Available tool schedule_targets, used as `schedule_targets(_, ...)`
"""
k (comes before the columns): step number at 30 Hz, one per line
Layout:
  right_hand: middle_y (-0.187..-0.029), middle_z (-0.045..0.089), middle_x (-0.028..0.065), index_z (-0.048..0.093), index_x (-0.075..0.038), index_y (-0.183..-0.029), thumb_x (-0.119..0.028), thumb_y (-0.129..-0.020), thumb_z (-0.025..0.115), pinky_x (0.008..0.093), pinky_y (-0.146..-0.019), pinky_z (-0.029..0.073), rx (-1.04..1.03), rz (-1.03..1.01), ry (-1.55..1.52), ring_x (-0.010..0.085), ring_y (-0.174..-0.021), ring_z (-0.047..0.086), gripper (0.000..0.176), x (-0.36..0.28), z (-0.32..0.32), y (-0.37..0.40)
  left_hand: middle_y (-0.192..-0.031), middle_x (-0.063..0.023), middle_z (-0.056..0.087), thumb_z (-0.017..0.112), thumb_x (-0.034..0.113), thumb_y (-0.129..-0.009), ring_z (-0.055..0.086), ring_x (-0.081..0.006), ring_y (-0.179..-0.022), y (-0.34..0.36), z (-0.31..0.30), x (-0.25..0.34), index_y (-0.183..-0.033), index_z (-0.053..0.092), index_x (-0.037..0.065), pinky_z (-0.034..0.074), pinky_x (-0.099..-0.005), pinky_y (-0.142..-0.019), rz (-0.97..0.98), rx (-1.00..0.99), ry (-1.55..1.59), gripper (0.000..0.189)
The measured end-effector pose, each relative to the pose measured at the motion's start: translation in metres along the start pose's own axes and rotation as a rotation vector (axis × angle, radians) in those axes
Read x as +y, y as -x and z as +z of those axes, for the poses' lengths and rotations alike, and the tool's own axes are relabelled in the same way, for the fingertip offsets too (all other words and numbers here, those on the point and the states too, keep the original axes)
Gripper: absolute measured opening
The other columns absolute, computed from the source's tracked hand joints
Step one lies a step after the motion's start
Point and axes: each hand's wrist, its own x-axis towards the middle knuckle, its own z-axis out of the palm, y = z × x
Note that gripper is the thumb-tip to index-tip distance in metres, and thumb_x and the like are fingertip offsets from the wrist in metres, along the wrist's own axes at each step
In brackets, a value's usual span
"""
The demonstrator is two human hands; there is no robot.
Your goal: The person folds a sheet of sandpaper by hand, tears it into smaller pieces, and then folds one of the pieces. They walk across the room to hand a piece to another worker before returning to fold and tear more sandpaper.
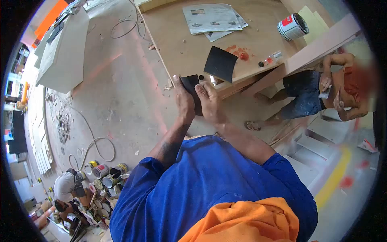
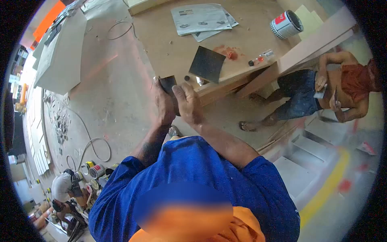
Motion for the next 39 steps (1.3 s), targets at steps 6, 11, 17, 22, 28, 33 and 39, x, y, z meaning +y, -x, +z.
schedule_targets(6,-0.081,0.067,-0.002,0.071,-0.003,-0.095,-0.033,-0.1,0.065,0.0257,-0.072,0.049,-0.205,0.242,-0.244,0.0063,-0.074,0.057,0.031,-0.014,-0.001,-0.023,-0.097,-0.0112,0.064,0.036,0.062,-0.103,0.068,-0.0203,-0.089,-0.034,-0.034,-0.005,-0.116,0.058,0.005,0.06,-0.0367,-0.076,-0.235,-0.413,0.243,0.063)
schedule_targets(11,-0.075,0.065,0.0018,0.072,-0.001,-0.097,-0.036,-0.098,0.067,0.028,-0.067,0.049,0.011,-0.061,0.459,0.0093,-0.07,0.057,0.035,0.002,0.002,-0.047,-0.121,-0.0178,0.06,0.044,0.052,-0.104,0.061,-0.0228,-0.113,-0.067,-0.059,-0.018,-0.138,0.047,0.0,0.053,-0.0396,-0.093,0.207,-0.233,-0.031,0.062)
schedule_targets(17,-0.073,0.064,0.0033,0.07,-0.001,-0.091,-0.028,-0.099,0.067,0.0284,-0.06,0.047,0.028,-0.014,0.266,0.0096,-0.066,0.056,0.028,-0.021,0.036,-0.058,-0.142,-0.0232,0.049,0.071,0.028,-0.093,0.054,-0.0294,-0.128,-0.028,-0.084,0.014,-0.153,0.028,-0.002,0.048,-0.0393,-0.101,0.572,-0.16,-0.701,0.08)
schedule_targets(22,-0.082,0.069,0.0038,0.07,0.0,-0.099,-0.023,-0.097,0.068,0.0275,-0.066,0.051,-0.138,0.123,-0.025,0.0087,-0.071,0.061,0.024,-0.029,0.059,-0.067,-0.082,-0.0029,0.067,0.073,0.016,-0.092,0.059,-0.0087,-0.078,-0.049,-0.094,0.051,-0.122,0.061,-0.004,0.048,-0.0249,-0.068,0.196,-0.497,-0.398,0.038)
schedule_targets(28,-0.088,0.071,0.0034,0.07,0.001,-0.104,-0.023,-0.097,0.069,0.0262,-0.071,0.051,-0.177,0.241,-0.015,0.0083,-0.079,0.062,0.025,-0.033,0.076,-0.076,-0.079,-0.0019,0.06,0.072,0.017,-0.093,0.054,-0.0094,-0.074,-0.081,-0.11,0.035,-0.11,0.065,-0.003,0.047,-0.0278,-0.067,0.24,-0.491,-0.395,0.027)
schedule_targets(33,-0.067,0.065,0.0044,0.072,-0.002,-0.097,-0.031,-0.095,0.07,0.0305,-0.053,0.048,-0.139,0.216,0.322,0.009,-0.055,0.058,0.029,-0.019,0.075,-0.07,-0.088,-0.0044,0.065,0.071,0.017,-0.092,0.059,-0.0111,-0.084,-0.098,-0.11,0.023,-0.128,0.056,-0.002,0.051,-0.0303,-0.076,0.299,-0.544,-0.33,0.043)
schedule_targets(39,-0.061,0.061,0.0025,0.069,-0.002,-0.089,-0.031,-0.098,0.067,0.0294,-0.046,0.043,-0.149,0.322,0.151,0.0093,-0.049,0.055,0.031,-0.024,0.078,-0.071,-0.1,-0.0073,0.067,0.061,0.013,-0.099,0.065,-0.0141,-0.09,-0.108,-0.119,0.04,-0.135,0.05,-0.002,0.055,-0.0307,-0.081,0.147,-0.882,-0.354,0.04)
